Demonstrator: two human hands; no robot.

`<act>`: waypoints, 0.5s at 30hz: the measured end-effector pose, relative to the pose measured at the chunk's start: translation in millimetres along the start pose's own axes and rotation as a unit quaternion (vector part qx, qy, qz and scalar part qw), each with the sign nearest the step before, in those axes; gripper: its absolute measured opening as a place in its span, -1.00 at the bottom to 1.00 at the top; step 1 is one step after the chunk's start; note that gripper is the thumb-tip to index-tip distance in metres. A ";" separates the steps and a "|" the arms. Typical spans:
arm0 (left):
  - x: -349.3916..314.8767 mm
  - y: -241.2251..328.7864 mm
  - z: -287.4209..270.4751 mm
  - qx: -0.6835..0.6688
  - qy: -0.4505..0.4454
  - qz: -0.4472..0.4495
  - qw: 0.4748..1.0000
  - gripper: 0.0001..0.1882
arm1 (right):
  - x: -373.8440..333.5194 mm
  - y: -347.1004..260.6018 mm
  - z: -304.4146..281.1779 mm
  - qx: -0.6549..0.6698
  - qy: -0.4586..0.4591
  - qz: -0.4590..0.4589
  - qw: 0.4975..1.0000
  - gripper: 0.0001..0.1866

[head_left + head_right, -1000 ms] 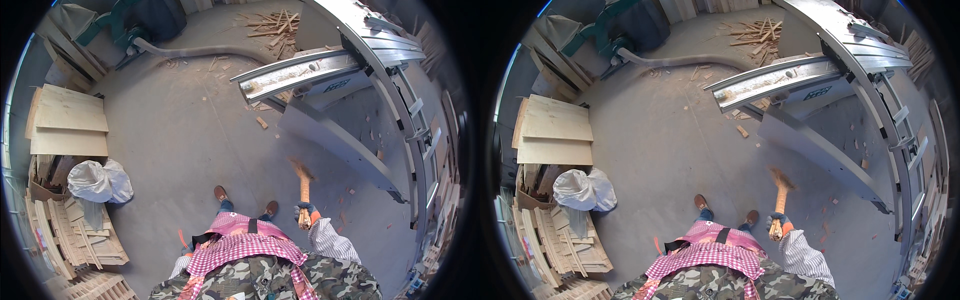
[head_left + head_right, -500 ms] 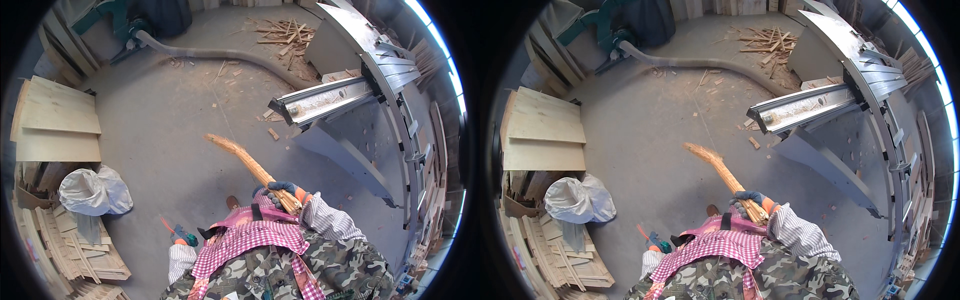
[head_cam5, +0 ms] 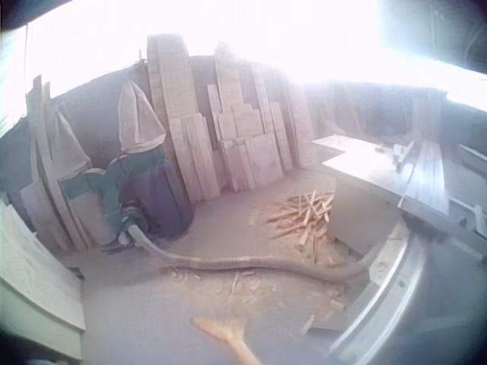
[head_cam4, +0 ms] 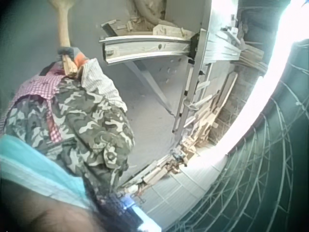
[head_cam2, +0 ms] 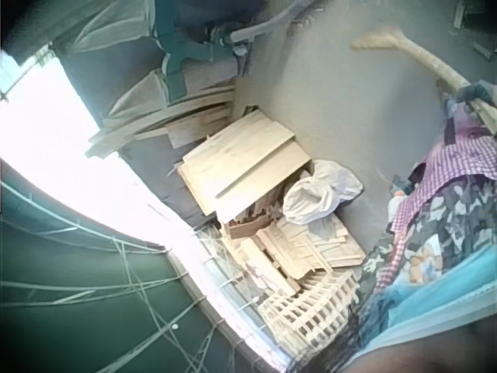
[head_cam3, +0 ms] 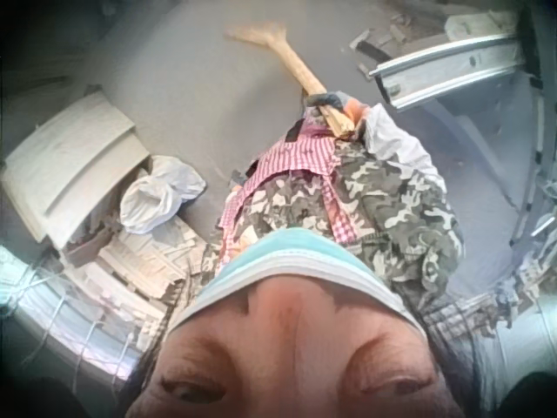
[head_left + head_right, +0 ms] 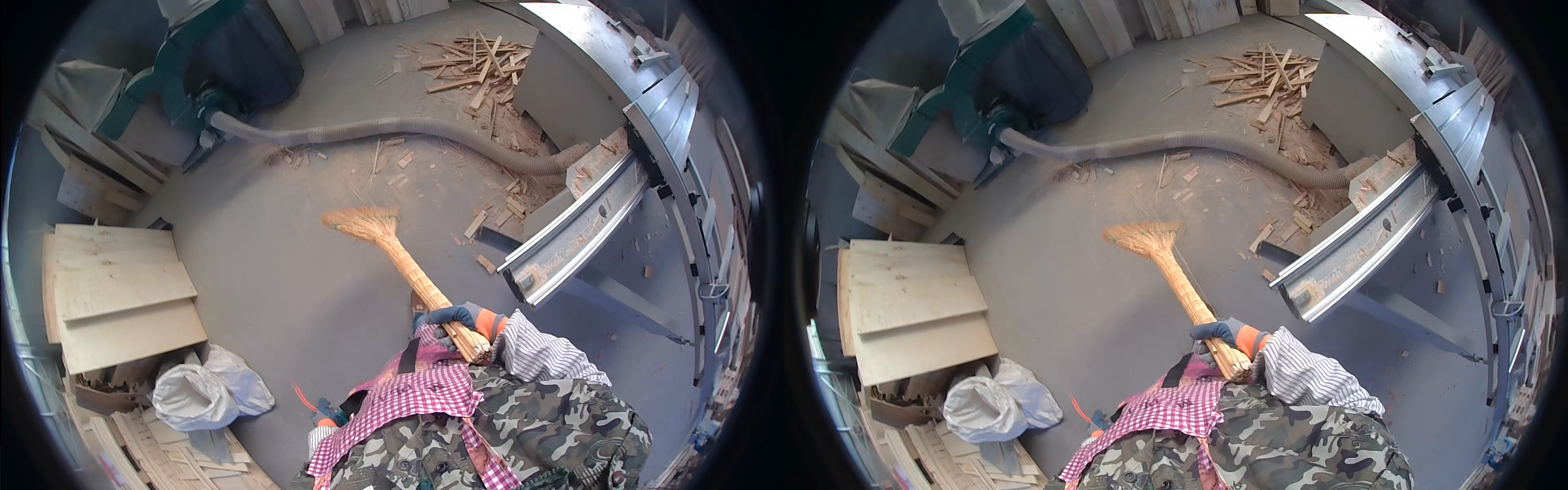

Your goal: The person sweeps wood shavings and small offcuts from a metal machine surface and the workshop floor using a straw broom. They gather the debris into a pile and then pick up several longer wood offcuts by hand, stacking them with other pieces.

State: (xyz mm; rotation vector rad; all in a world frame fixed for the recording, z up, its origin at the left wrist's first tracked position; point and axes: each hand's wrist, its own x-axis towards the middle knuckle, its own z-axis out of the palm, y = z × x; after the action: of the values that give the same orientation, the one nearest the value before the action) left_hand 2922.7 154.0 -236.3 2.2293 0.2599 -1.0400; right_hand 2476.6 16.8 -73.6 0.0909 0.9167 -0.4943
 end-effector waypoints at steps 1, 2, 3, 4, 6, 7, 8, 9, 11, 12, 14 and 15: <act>2.1 10.5 9.1 -0.011 0.015 0.005 1.000 -0.75 | 6.1 -17.7 2.9 -0.023 0.012 -0.011 1.000 -0.73; 5.2 22.2 15.5 -0.017 0.035 0.006 0.999 -0.76 | 11.1 -35.1 5.5 -0.030 0.025 -0.044 0.998 -0.71; 8.8 36.7 22.8 0.020 0.030 0.000 0.999 -0.76 | 14.5 -52.2 7.7 -0.038 0.036 -0.029 0.998 -0.71; 9.6 47.9 30.6 0.039 0.031 0.002 0.999 -0.75 | 16.6 -68.8 9.5 -0.041 0.039 -0.021 0.998 -0.71; 9.8 75.6 56.5 0.064 0.025 0.012 0.998 -0.75 | 20.0 -102.0 13.5 -0.082 0.071 -0.027 0.994 -0.71; 9.0 91.3 69.3 0.076 0.021 0.019 0.997 -0.75 | 23.1 -118.4 15.7 -0.068 0.045 -0.032 0.996 -0.71; 8.0 107.2 85.1 0.088 0.018 0.026 0.996 -0.74 | 27.7 -134.6 17.9 -0.050 0.026 -0.032 0.998 -0.71; 7.2 123.9 100.5 0.100 0.015 0.031 0.994 -0.74 | 33.7 -150.3 19.9 -0.030 0.006 -0.022 0.999 -0.72; 7.1 159.8 135.1 0.120 0.005 0.047 0.992 -0.73 | 49.1 -182.0 22.4 0.032 0.014 -0.027 0.999 -0.71; 8.6 180.3 155.0 0.131 -0.002 0.058 0.990 -0.73 | 57.5 -198.1 22.7 0.066 0.001 -0.027 0.997 -0.71; 12.4 226.2 195.8 0.153 -0.023 0.083 0.984 -0.73 | 74.3 -230.2 22.7 0.128 -0.026 -0.026 0.991 -0.71; 13.2 252.6 221.3 0.164 -0.038 0.095 0.981 -0.72 | 82.1 -245.9 23.2 0.144 -0.024 -0.049 0.988 -0.71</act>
State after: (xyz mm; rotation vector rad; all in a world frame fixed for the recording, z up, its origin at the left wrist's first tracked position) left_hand 2904.6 -181.5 -229.0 2.4390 -0.1693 -1.1228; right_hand 2425.3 -237.8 -90.9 0.2964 0.8008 -0.7166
